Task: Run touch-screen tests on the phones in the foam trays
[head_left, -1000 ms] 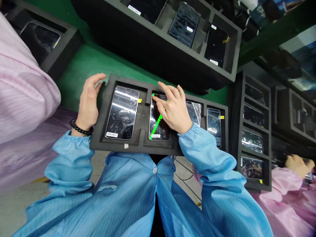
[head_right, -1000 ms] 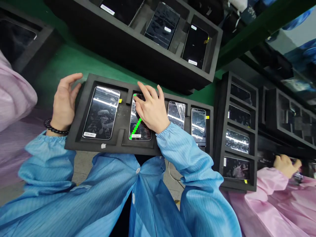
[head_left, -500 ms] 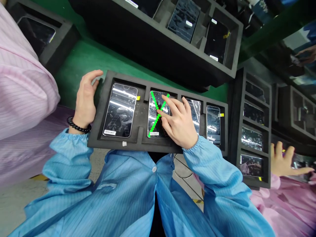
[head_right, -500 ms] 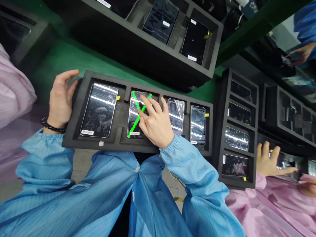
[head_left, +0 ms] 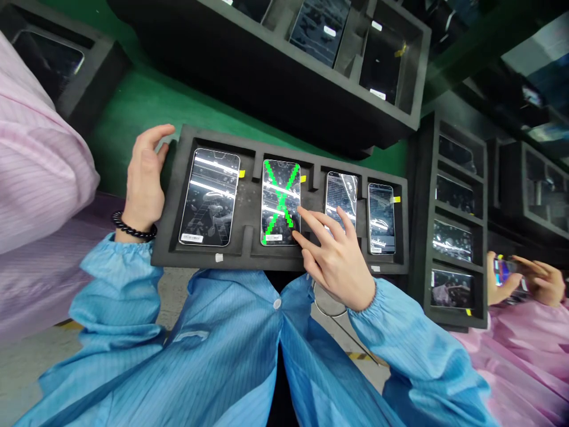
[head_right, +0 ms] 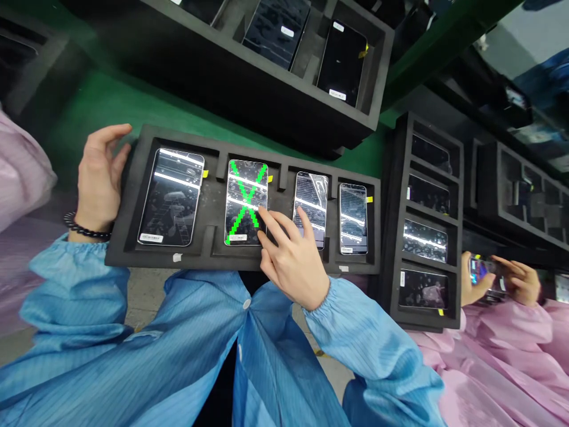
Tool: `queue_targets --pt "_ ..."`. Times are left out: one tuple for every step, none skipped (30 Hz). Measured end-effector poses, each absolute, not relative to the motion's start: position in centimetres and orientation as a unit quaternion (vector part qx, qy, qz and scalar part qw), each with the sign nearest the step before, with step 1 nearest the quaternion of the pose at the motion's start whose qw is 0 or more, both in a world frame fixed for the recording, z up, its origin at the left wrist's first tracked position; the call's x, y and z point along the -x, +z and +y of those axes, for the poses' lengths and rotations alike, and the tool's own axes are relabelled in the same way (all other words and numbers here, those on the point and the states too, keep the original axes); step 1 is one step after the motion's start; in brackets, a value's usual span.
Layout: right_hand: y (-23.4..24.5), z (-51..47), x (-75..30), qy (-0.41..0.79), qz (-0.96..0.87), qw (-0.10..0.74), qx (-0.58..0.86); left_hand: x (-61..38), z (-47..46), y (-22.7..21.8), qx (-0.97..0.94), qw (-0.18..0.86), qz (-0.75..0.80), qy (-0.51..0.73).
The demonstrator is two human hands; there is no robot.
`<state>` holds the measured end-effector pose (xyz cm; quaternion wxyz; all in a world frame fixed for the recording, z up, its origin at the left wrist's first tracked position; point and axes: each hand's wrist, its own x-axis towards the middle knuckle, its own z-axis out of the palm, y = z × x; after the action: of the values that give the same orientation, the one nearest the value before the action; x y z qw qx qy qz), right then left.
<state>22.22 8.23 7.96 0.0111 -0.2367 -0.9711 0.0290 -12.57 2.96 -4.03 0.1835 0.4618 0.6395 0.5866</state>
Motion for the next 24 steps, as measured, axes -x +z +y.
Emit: queue_targets --pt "8.2 8.0 -22.5 0.033 -0.971 0.003 0.235 12.6 3.0 -3.7 -0.467 0.181 0.648 0.574" --pt "8.4 7.8 -22.7 0.038 -0.971 -0.006 0.235 12.7 3.1 -3.1 -0.478 0.173 0.657 0.557" --pt "8.7 7.7 -22.9 0.045 -0.971 -0.018 0.234 12.8 3.3 -2.4 -0.492 0.16 0.664 0.54" --pt "9.1 7.7 -23.1 0.055 -0.971 -0.029 0.231 13.0 3.8 -1.5 -0.507 0.146 0.668 0.526" --pt "9.5 7.8 -23.2 0.063 -0.971 -0.033 0.227 13.2 4.4 -0.4 -0.524 0.128 0.667 0.514" --pt "10.1 8.0 -23.3 0.068 -0.972 -0.027 0.224 13.4 5.4 0.7 -0.538 0.109 0.663 0.509" --pt "10.7 8.4 -23.3 0.066 -0.973 -0.01 0.223 13.8 6.6 1.8 -0.553 0.093 0.655 0.506" --pt "11.3 9.0 -23.1 0.06 -0.972 0.018 0.225 14.3 8.1 2.8 -0.575 0.055 0.645 0.5" --pt "11.9 9.6 -22.8 0.049 -0.97 0.052 0.232 14.9 9.8 3.5 -0.597 0.013 0.628 0.5" --pt "12.3 10.3 -22.3 0.038 -0.965 0.088 0.244 15.5 11.6 3.9 -0.619 -0.026 0.606 0.499" --pt "12.7 11.1 -21.5 0.031 -0.959 0.12 0.256 16.2 13.4 4.0 -0.615 -0.068 0.59 0.518" --pt "12.8 11.8 -20.6 0.029 -0.953 0.144 0.266 16.9 15.2 3.9 -0.633 -0.103 0.564 0.52" --pt "12.7 12.5 -19.6 0.033 -0.949 0.16 0.271 17.5 16.7 3.5 -0.641 -0.128 0.545 0.524" --pt "12.4 13.2 -18.5 0.041 -0.947 0.165 0.271 18.0 18.0 2.9 -0.645 -0.141 0.542 0.52" --pt "11.9 13.8 -17.3 0.05 -0.948 0.162 0.268 18.3 19.0 2.3 -0.637 -0.154 0.543 0.525" --pt "11.3 14.4 -16.1 0.059 -0.95 0.154 0.264 18.5 19.6 1.7 -0.634 -0.171 0.536 0.531" --pt "10.6 14.9 -15.0 0.066 -0.953 0.141 0.26 18.5 19.9 1.2 -0.629 -0.182 0.535 0.534" --pt "9.8 15.3 -14.0 0.07 -0.956 0.128 0.256 18.5 20.0 0.8 -0.628 -0.192 0.532 0.535" --pt "9.2 15.6 -13.1 0.072 -0.958 0.114 0.252 18.3 20.0 0.5 -0.628 -0.198 0.531 0.534" --pt "8.5 15.8 -12.3 0.072 -0.961 0.102 0.248 18.2 19.8 0.4 -0.627 -0.199 0.535 0.53" --pt "8.0 16.0 -11.6 0.071 -0.963 0.092 0.243 18.0 19.6 0.4 -0.625 -0.197 0.543 0.525" --pt "7.6 16.2 -11.0 0.069 -0.965 0.083 0.239 17.9 19.5 0.5 -0.622 -0.195 0.553 0.519" --pt "7.3 16.3 -10.5 0.067 -0.967 0.075 0.236 17.8 19.4 0.6 -0.618 -0.196 0.564 0.511" --pt "7.1 16.3 -10.0 0.064 -0.968 0.068 0.234 17.8 19.3 0.8 -0.616 -0.201 0.572 0.503"
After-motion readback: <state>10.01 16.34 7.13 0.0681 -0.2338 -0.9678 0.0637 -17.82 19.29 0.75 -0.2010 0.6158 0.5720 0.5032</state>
